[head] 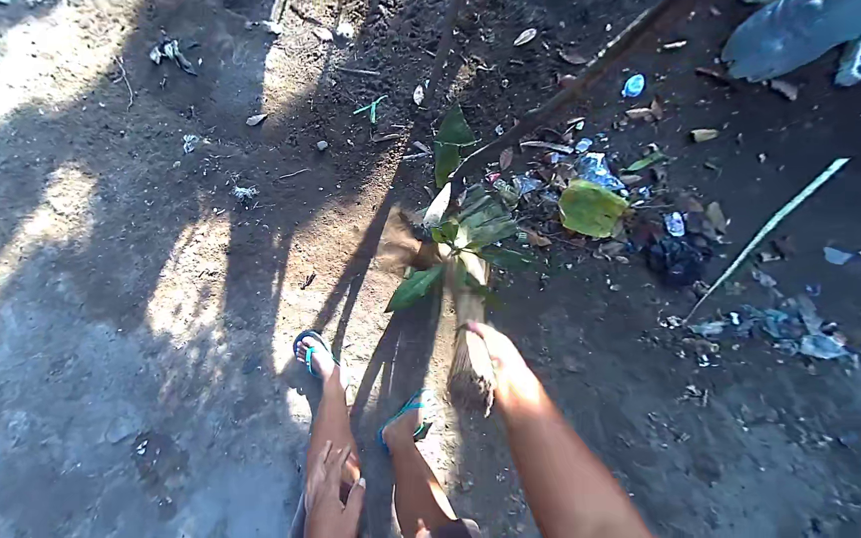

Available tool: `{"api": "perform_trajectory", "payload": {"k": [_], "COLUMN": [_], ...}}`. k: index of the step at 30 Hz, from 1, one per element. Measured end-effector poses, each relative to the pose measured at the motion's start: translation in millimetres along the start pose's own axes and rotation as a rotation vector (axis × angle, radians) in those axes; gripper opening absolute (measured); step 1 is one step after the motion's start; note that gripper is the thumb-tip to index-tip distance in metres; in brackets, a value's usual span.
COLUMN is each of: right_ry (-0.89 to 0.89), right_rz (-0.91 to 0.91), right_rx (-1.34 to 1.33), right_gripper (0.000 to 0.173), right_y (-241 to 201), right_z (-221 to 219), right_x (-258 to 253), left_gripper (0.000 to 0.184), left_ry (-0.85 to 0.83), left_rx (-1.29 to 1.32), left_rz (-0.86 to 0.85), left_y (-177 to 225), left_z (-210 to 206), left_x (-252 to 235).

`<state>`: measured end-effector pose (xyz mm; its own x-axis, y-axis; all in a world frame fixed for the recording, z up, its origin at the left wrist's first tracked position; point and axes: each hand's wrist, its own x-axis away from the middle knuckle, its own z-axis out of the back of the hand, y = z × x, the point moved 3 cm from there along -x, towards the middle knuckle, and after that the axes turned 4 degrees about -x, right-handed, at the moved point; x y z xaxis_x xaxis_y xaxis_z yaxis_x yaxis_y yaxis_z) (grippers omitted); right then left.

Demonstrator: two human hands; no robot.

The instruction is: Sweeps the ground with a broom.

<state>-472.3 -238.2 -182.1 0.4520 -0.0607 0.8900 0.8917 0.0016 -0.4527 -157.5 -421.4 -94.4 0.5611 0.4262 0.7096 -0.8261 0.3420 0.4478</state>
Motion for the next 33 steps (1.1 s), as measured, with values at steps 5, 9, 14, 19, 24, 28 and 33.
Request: {"api": "perform_trajectory", "payload": {"k": [5, 9, 14, 19, 24, 28, 33], "right_ry": [-0.012, -0.168, -0.307, 0.001, 0.014, 0.061, 0.280], "right_rz": [0.173, -0.087, -0.384, -0.010, 0.049, -0.052, -0.366], "right_rx": [0.325, 0.239, 0.180, 0.318, -0.064, -0.546, -0.863], "right_gripper": [0.091, 0.083, 0.078, 0.096, 0.083, 0.077, 0.052], "right_y": [-28, 28, 72, -10, -3, 52, 95], "right_z": [71, 131, 205, 207, 185, 206, 164], "right_x": [-33, 85, 143, -5, -38, 91, 175], "left_gripper": [0.052, 0.059, 0.061, 0.064, 0.071, 0.093, 0.101], "left_ry": [-0.241, -0.372, -0.398, -0.534, -0.786, -0.904, -0.747], "left_rx": [-0.244, -0.371, -0.475, -0.680, -0.994, -1.239, -1.439], "left_rz": [0.205, 0.247, 0.115, 0.018, -0.047, -0.065, -0.217], "left_y": [-26, -21, 31, 90, 118, 136, 148], "left_z": [12, 8, 9, -17, -69, -97, -105], "left_x": [0, -4, -9, -11, -19, -49, -110]}}
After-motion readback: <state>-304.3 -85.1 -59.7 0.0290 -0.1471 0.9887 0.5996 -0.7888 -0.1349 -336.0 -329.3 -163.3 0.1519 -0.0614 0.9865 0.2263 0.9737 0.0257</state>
